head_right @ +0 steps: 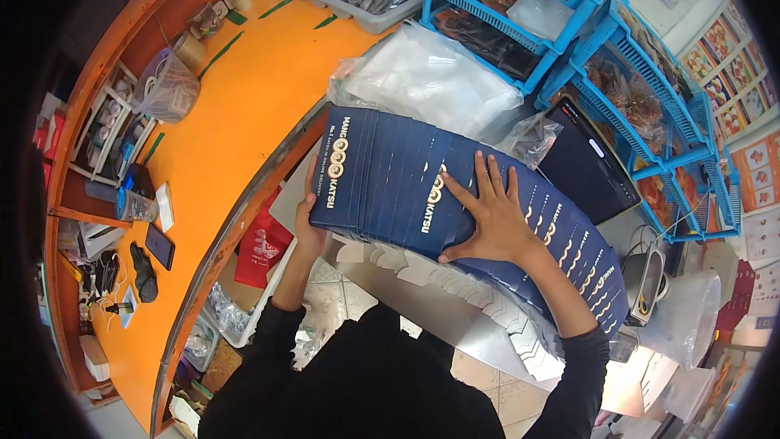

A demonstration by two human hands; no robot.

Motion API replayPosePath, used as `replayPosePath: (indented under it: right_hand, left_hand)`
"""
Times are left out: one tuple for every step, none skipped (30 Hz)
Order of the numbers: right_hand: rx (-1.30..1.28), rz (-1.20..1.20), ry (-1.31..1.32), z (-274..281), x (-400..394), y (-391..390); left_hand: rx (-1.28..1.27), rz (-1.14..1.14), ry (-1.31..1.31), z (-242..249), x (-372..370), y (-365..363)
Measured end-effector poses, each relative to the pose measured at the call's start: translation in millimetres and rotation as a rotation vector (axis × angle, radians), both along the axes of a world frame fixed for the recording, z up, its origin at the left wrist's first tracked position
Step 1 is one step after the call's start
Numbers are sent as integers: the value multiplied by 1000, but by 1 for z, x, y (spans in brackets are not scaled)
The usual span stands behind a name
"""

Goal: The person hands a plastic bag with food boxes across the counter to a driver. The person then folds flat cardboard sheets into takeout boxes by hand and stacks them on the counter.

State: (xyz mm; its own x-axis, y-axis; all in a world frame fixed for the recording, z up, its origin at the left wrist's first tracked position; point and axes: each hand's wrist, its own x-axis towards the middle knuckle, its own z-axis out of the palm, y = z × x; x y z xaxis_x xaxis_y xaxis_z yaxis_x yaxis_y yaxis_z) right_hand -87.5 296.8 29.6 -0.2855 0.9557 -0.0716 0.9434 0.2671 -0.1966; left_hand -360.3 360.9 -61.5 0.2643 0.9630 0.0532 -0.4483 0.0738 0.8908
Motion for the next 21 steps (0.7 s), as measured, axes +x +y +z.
replayPosePath:
  right_hand:
    - [9,-4,4,-1,0,0]
    - [7,-6,6,-2,-1,0]
    - [11,-5,5,-2,-1,0]
    - [18,-3,4,-2,-1,0]
    - [20,-2,5,-2,-2,0]
    - [17,-13,-9,0,-4,0]
    - [14,-26,-22,1,-6,0]
    - [20,-27,-20,1,-5,0]
    - [20,-24,-10,-1,-5,0]
    - [22,-21,-2,-2,-4,0]
    - [31,-24,-2,-2,-3,-1]
    - [37,-12,11,-2,-3,-1]
    - [44,-1,20,-1,-1,-2]
    - [62,-8,15,1,2,-1]
    - [35,-18,56,3,5,0]
    - [7,-27,99,6,10,2]
    - [56,-93,227,10,15,5]
    - [72,-95,224,8,25,12]
    - [137,-207,261,1,37,21]
    - [203,-319,298,-7,46,28]
    - [279,-379,259,-16,52,32]
  left_hand:
    - [-2,0,2,0,1,-1]
    - [-12,17,-2,0,3,-2]
    - [-23,36,-6,1,4,-5]
    - [-22,36,-5,0,4,-6]
    - [-50,31,-53,-1,4,-7]
    - [-76,25,-101,-3,4,-9]
    - [-70,25,-99,-4,3,-9]
    - [-102,6,-137,-7,2,-9]
    - [-134,-15,-174,-10,0,-9]
    - [-128,-19,-173,-15,-3,-8]
    - [-131,-66,-153,-18,-6,-5]
    - [-131,-114,-134,-20,-11,-2]
    - [-117,-120,-137,-16,-16,2]
    - [-68,-155,-23,-11,-22,9]
    - [-16,-191,92,-6,-25,18]
    - [1,-200,91,3,-24,28]
    - [16,-246,111,14,-23,40]
    - [33,-290,130,24,-20,51]
    - [36,-251,143,27,-14,63]
    - [52,-254,140,23,-10,73]
    - [69,-234,230,17,-4,82]
